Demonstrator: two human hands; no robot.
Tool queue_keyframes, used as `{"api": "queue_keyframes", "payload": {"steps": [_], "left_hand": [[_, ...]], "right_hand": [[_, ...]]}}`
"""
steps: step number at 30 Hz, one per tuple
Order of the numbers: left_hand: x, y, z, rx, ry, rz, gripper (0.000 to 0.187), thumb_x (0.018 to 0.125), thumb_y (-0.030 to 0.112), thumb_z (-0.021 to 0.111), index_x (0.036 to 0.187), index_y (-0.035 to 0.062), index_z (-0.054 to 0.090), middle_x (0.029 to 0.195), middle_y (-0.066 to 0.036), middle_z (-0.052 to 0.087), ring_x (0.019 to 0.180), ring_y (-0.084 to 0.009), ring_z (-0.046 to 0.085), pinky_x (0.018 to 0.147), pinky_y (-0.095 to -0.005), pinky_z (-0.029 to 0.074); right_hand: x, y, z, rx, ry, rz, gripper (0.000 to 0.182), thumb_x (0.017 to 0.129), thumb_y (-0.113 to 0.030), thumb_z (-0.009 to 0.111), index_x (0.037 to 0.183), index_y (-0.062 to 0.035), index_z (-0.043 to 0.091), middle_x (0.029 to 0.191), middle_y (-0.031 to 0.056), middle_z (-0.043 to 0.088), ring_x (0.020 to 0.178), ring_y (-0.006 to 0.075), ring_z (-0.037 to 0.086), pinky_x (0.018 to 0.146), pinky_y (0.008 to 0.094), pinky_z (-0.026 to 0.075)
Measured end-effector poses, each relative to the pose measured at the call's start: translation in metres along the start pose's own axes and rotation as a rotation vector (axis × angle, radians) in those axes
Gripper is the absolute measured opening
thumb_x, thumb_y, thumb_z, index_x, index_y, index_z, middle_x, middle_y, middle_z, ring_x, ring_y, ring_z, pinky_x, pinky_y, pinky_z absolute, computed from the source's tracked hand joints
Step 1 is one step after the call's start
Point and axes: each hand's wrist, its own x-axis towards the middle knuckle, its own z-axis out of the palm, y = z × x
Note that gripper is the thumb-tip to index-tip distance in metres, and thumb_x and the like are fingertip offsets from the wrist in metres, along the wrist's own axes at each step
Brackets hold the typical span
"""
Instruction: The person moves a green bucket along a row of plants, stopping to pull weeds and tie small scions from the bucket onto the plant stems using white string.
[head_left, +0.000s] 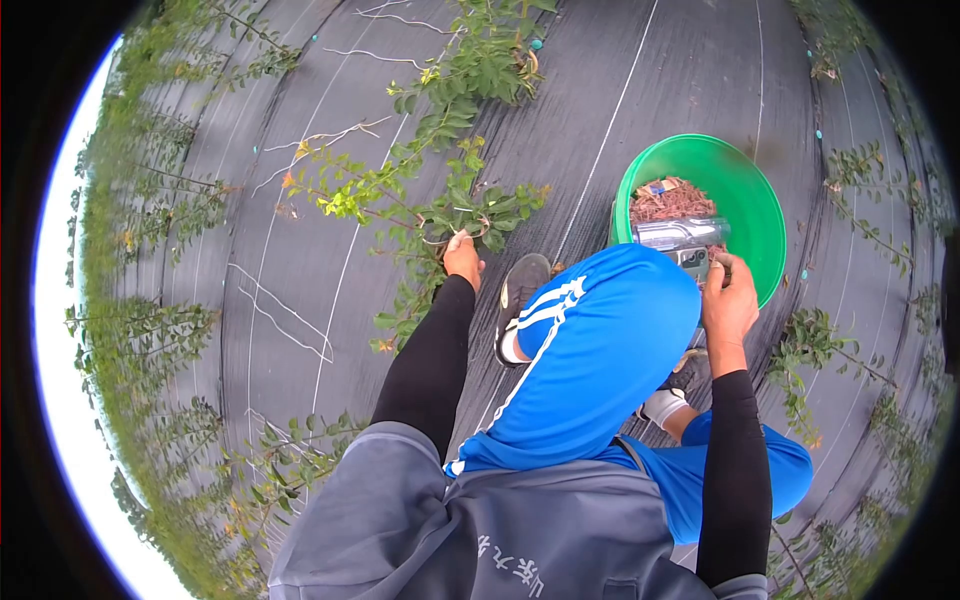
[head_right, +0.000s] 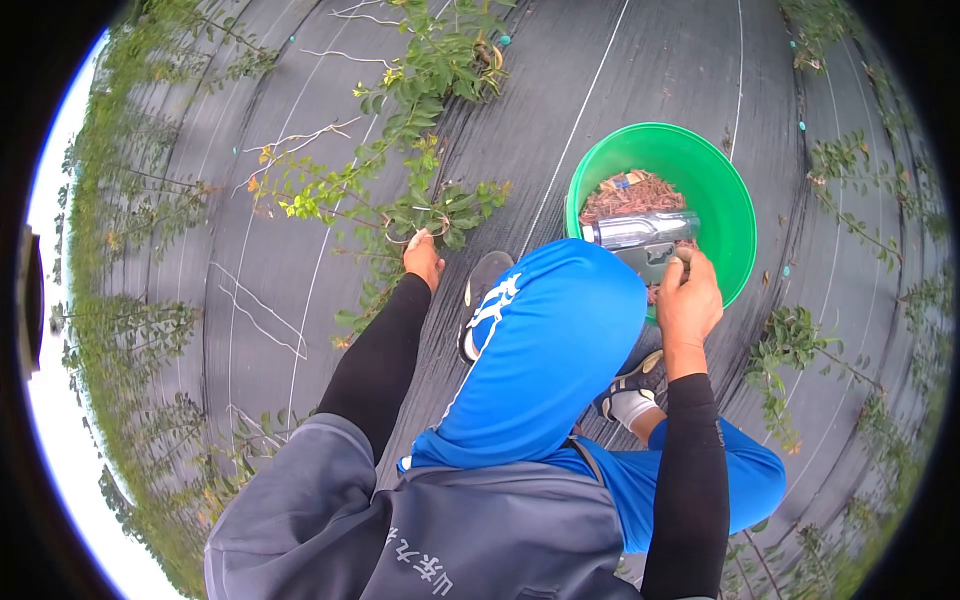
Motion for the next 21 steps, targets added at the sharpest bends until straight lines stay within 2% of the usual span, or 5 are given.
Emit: {"api": "queue_keyframes", "payload": {"steps": [4, 10, 14, 16, 21], "left_hand": [[0.006, 0.007, 0.0, -0.292, -0.196, -0.081, 0.015, 0.092, 0.027, 0.045, 0.099, 0.0174, 0.054, 0.064, 0.005, 0.042, 0.049, -0.0087, 0.036, 0.05, -0.0272, 0.036], [0.01, 0.021, 0.007, -0.408, -0.211, -0.282, 0.016, 0.092, 0.029, 0.047, 0.086, 0.0146, 0.051, 0.059, 0.005, 0.037, 0.047, -0.0091, 0.032, 0.048, -0.0266, 0.033], [0.011, 0.026, 0.011, -0.214, -0.284, -0.301, 0.014, 0.091, 0.029, 0.05, 0.086, 0.0154, 0.052, 0.057, 0.005, 0.035, 0.047, -0.0087, 0.032, 0.047, -0.0263, 0.032], [0.013, 0.025, 0.017, -0.102, -0.193, -0.231, 0.016, 0.091, 0.028, 0.051, 0.099, 0.0152, 0.056, 0.057, 0.004, 0.037, 0.043, -0.0092, 0.032, 0.044, -0.0284, 0.032], [0.014, 0.023, 0.019, -0.131, -0.187, -0.187, 0.016, 0.09, 0.022, 0.051, 0.106, 0.0204, 0.056, 0.056, 0.004, 0.036, 0.043, -0.0091, 0.031, 0.043, -0.0284, 0.033]], "right_hand": [[0.0, -0.004, -0.003, 0.001, -0.009, 0.022, 0.016, 0.081, -0.019, 0.055, 0.093, -0.0122, 0.062, 0.089, 0.0056, 0.064, 0.072, 0.0222, 0.062, 0.068, 0.0359, 0.048], [0.0, -0.002, -0.002, 0.004, 0.0, 0.011, 0.015, 0.081, -0.019, 0.055, 0.092, -0.0118, 0.063, 0.089, 0.0054, 0.064, 0.072, 0.0225, 0.062, 0.067, 0.0358, 0.048], [0.0, -0.004, -0.004, 0.008, -0.002, 0.016, 0.014, 0.081, -0.019, 0.055, 0.09, -0.0111, 0.063, 0.087, 0.0057, 0.064, 0.073, 0.0227, 0.062, 0.067, 0.0364, 0.047], [0.0, -0.005, -0.004, 0.016, -0.003, 0.022, 0.014, 0.081, -0.019, 0.055, 0.09, -0.0109, 0.062, 0.087, 0.0058, 0.064, 0.073, 0.0228, 0.062, 0.067, 0.0366, 0.047], [0.001, -0.006, -0.003, 0.016, 0.018, 0.002, 0.013, 0.081, -0.017, 0.056, 0.089, -0.0103, 0.063, 0.086, 0.0059, 0.064, 0.073, 0.0228, 0.062, 0.067, 0.0367, 0.048]]}}
